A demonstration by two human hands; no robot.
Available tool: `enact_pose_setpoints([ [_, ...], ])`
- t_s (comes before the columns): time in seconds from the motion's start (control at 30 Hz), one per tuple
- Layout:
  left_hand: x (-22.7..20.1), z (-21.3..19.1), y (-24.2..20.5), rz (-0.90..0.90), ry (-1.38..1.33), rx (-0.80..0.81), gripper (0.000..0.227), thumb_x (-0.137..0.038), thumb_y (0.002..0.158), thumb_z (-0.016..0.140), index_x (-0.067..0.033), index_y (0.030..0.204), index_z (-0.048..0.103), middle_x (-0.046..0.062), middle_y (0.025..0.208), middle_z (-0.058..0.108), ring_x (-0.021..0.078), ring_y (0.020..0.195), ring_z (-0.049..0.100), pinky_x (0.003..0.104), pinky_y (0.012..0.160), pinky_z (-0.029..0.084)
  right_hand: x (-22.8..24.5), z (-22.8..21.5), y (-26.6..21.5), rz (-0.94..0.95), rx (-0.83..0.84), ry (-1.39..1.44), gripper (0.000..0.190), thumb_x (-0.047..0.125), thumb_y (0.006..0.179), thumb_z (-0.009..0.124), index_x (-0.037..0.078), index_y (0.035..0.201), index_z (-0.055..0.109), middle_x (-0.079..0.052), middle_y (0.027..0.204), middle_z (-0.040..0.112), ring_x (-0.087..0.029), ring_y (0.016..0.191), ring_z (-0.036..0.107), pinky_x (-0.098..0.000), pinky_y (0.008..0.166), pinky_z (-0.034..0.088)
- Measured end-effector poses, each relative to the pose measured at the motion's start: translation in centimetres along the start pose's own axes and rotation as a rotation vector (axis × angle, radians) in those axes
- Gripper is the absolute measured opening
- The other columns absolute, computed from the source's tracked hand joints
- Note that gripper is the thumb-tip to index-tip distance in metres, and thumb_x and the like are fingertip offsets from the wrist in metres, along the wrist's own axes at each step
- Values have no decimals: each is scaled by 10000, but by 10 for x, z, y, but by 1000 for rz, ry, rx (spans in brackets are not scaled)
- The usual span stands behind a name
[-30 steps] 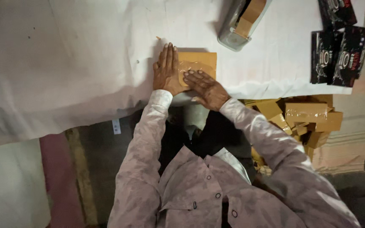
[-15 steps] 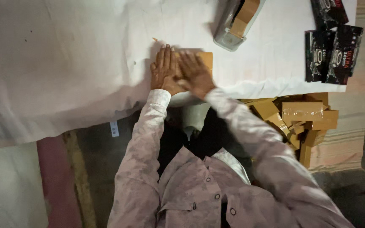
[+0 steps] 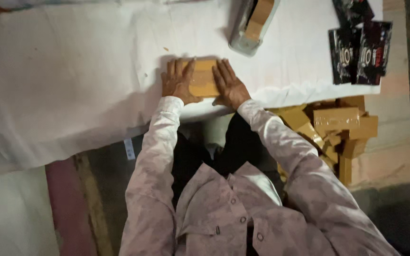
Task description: The person places small black packages into brown cardboard boxes, folds the flaps, and seals them with tape. The sealed boxes are then moved to a pile on the right side of the table.
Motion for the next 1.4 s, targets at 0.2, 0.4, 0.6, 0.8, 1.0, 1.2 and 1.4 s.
enact_pose_setpoints([
  [0.2,7,15,4,85,-140,-16,1237,-523,530,956,-217,1566,352,189,1515,357,456,1407,282,597,1072,385,3,-17,0,-133,12,-160,1000,239,676,842,5,1542,399,-235,1565,447,-417,1462,411,-531,1186,381],
  [0.4,3,32,1,108,-264,105,1121,-556,592,920,-271,1553,419,156,1493,457,432,1396,373,552,1176,377,26,-31,-6,-286,-82,-375,795,202,763,815,16,1476,515,-187,1524,549,-326,1439,503,-453,1211,413],
  [0.6,-17,46,-1,96,60,111,1235,-522,547,905,-110,1564,336,150,1586,352,374,1474,287,716,1128,183,16,-6,3,-182,67,-244,746,277,802,704,16,1476,521,-196,1538,524,-368,1444,482,-502,1222,343],
  [0.8,-36,78,-24,77,271,-214,1051,-484,812,753,40,1603,300,244,1682,257,401,1591,175,657,1251,53,46,22,8,-107,81,-318,1041,555,811,688,-128,1525,361,-335,1590,343,-481,1509,266,-579,1246,122],
  [1.0,-46,50,-50,-78,613,-625,857,-312,888,724,-125,1602,289,114,1692,208,335,1583,133,723,1210,118,-10,30,-16,164,258,-247,1345,640,617,813,-93,1557,192,-301,1636,155,-449,1544,165,-542,1240,112],
  [1.2,-36,34,-45,10,242,-255,1029,-258,663,831,-56,1565,381,165,1640,338,408,1523,289,635,1102,326,-44,28,-38,206,8,-1,1157,300,746,849,-24,1688,261,-311,1742,244,-426,1337,580,-394,1046,551],
  [1.4,37,-9,8,70,-361,-132,731,-480,666,916,-77,1230,684,176,1205,720,361,1092,711,439,988,562,-101,-8,-43,492,-172,514,736,411,774,907,72,1342,585,-242,1316,680,-386,1186,699,-435,1011,580],
])
Point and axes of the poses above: each hand's wrist, its own y-axis towards the middle knuckle, its own z-axis out of the palm, x = y × z, the point moved 10 cm from there along y, towards the middle knuckle
